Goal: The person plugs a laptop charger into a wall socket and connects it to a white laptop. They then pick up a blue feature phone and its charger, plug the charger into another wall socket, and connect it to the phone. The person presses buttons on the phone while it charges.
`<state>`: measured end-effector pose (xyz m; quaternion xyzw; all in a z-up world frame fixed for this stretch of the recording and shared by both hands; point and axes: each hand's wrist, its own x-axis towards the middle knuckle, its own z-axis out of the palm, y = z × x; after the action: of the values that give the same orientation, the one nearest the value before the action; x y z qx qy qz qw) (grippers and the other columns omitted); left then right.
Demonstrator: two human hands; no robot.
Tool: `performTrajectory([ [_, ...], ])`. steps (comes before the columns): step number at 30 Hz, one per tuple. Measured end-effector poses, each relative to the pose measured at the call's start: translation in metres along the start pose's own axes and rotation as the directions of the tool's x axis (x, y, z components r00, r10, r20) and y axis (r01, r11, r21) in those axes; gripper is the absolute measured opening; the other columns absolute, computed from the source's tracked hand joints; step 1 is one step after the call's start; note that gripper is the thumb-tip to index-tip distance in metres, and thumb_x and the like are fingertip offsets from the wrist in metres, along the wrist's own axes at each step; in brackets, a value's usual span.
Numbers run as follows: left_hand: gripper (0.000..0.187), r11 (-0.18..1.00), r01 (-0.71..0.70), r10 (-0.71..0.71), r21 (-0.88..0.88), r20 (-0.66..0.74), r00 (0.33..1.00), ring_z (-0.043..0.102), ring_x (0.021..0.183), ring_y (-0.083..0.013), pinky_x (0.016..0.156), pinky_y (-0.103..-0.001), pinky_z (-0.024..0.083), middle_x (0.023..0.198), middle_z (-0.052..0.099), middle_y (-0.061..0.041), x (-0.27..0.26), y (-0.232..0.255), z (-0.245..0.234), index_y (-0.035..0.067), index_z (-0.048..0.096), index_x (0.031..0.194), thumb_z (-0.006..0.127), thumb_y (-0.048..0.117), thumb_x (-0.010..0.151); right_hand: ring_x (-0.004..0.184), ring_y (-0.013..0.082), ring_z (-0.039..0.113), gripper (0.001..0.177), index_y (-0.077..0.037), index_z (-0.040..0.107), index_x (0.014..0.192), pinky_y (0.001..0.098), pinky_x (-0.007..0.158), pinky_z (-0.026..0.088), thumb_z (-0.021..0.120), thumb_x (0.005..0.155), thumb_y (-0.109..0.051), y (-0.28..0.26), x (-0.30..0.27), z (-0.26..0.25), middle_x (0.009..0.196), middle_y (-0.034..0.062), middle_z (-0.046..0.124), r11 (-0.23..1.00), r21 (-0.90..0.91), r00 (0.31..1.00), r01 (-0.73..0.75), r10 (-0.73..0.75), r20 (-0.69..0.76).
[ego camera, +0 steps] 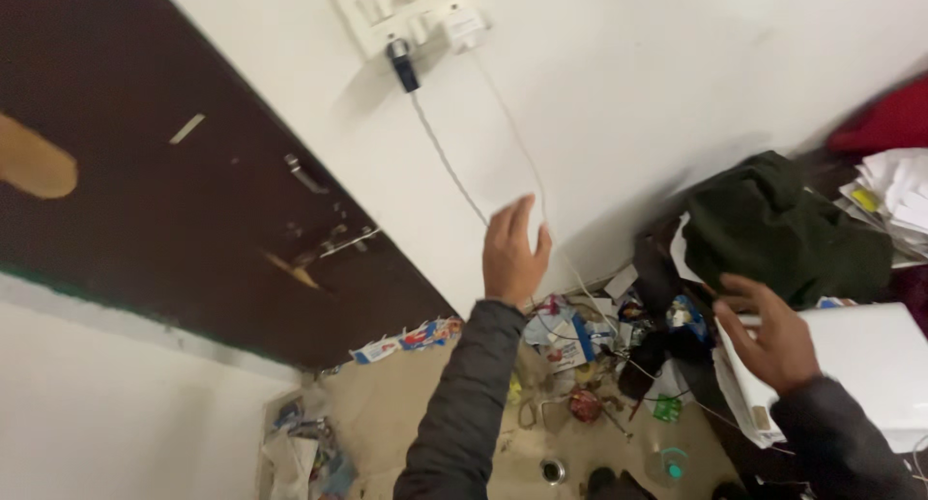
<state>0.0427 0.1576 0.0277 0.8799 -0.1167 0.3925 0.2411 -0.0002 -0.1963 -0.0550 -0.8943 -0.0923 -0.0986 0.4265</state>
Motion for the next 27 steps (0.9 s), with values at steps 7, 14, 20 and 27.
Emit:
performTrajectory([
  [7,0.043,0.989,0.008,0.009,0.147,-0.114,0.993,0.063,0.115,-0.0342,0.093,-0.042,0.055,0.162,0.035,-0.021,0.077,-0.048,-0.035,-0.003,0.058,0.124,0.069,0.006,0.084,0.096,0.0265,0.076,0.045,-0.006,0.06,0.136,0.0366,0.076,0.062,0.067,0.094,-0.022,-0.104,0.062,0.023,0.115,0.0185,0.073,0.986,0.049,0.983,0.158,-0.162,0.087],
  [14,0.033,0.946,0.139,-0.145,0.293,-0.001,0.989,0.067,0.082,-0.0363,0.067,-0.043,0.057,0.165,0.017,-0.033,0.18,-0.115,0.013,-0.006,0.055,0.106,0.069,-0.002,0.076,0.096,0.0259,0.076,0.047,-0.008,0.06,0.136,0.0361,0.075,0.063,0.07,0.091,-0.021,-0.135,0.077,0.047,0.114,0.0166,0.072,0.965,0.057,0.954,0.258,-0.263,0.143],
  [20,0.047,0.931,0.202,-0.198,0.305,-0.044,0.979,0.07,0.081,-0.0386,0.066,-0.042,0.06,0.163,0.013,-0.034,0.209,-0.144,0.038,-0.012,0.052,0.109,0.073,0.002,0.07,0.087,0.0247,0.079,0.051,-0.015,0.06,0.138,0.037,0.071,0.065,0.073,0.09,-0.025,-0.138,0.077,0.047,0.117,0.0108,0.072,1.0,-0.026,0.967,-0.01,0.017,0.253],
  [27,0.051,0.938,0.251,-0.266,0.241,0.032,0.963,0.071,0.084,-0.0407,0.069,-0.044,0.06,0.161,0.013,-0.035,0.219,-0.153,0.038,-0.013,0.05,0.113,0.073,0.002,0.071,0.097,0.0257,0.076,0.046,-0.008,0.061,0.134,0.0352,0.073,0.063,0.069,0.089,-0.019,-0.131,0.086,0.043,0.118,0.0144,0.069,0.979,-0.002,0.97,0.203,-0.201,0.136],
])
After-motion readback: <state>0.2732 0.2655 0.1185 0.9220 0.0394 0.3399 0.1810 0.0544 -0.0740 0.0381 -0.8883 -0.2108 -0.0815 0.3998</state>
